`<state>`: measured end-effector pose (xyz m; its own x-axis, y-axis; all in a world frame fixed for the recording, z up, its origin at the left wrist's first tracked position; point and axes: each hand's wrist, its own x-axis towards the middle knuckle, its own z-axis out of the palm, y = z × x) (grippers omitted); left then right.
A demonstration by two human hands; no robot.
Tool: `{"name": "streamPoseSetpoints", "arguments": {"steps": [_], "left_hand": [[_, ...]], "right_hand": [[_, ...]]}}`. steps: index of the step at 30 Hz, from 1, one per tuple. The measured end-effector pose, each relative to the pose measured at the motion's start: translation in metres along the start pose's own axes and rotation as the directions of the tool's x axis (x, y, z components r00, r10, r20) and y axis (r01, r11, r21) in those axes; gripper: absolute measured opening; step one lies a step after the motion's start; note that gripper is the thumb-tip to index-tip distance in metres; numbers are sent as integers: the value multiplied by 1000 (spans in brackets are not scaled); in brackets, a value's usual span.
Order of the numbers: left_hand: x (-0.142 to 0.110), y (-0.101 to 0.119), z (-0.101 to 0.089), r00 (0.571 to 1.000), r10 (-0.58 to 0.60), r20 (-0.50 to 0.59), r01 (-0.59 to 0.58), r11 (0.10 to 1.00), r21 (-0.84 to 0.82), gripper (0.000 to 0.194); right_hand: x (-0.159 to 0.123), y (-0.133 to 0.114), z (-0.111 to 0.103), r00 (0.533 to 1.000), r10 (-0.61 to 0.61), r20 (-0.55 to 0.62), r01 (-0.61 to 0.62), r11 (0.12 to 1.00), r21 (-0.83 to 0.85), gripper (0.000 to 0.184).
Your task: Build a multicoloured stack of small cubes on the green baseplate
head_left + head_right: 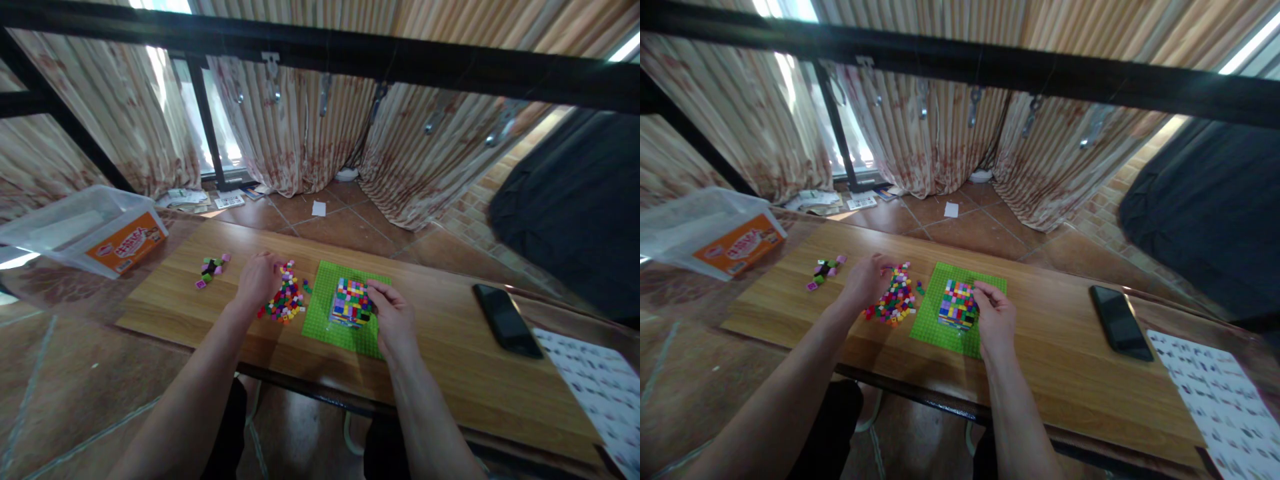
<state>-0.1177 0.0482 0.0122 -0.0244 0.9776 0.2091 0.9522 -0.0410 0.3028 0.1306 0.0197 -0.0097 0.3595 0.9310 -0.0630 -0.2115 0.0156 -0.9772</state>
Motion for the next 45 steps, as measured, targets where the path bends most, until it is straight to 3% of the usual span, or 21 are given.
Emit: {"name": "streamPoseSetpoints", "arguments": {"steps": [3,6,12,27,38,42,45], "left_hand": [[8,-19,-6,995,-100,-13,101,994,49,37],[12,-28,-3,996,-82,22,80,994,80,37],[11,-23,7,996,-61,58,57,996,75,33],[12,-28,8,984,-159,76,161,987,-22,39],[11,-26,6,982,-157,106,159,987,-9,34],[12,-27,5,989,-140,52,140,990,10,33],[12,-25,-1,994,-109,-2,108,990,-90,31]], "right_hand": [[1,1,-1,1000,7,3,-7,1000,-1,26],[2,2,-1,1000,2,1,-2,1000,-11,27],[1,1,-2,1000,29,6,-29,1000,-1,25],[1,1,-2,1000,4,4,-4,1000,-16,26],[2,1,-2,1000,27,-5,-27,1000,-4,25],[2,0,-1,1000,28,-3,-28,1000,2,24],[1,-1,0,1000,28,2,-28,1000,8,25]]}}
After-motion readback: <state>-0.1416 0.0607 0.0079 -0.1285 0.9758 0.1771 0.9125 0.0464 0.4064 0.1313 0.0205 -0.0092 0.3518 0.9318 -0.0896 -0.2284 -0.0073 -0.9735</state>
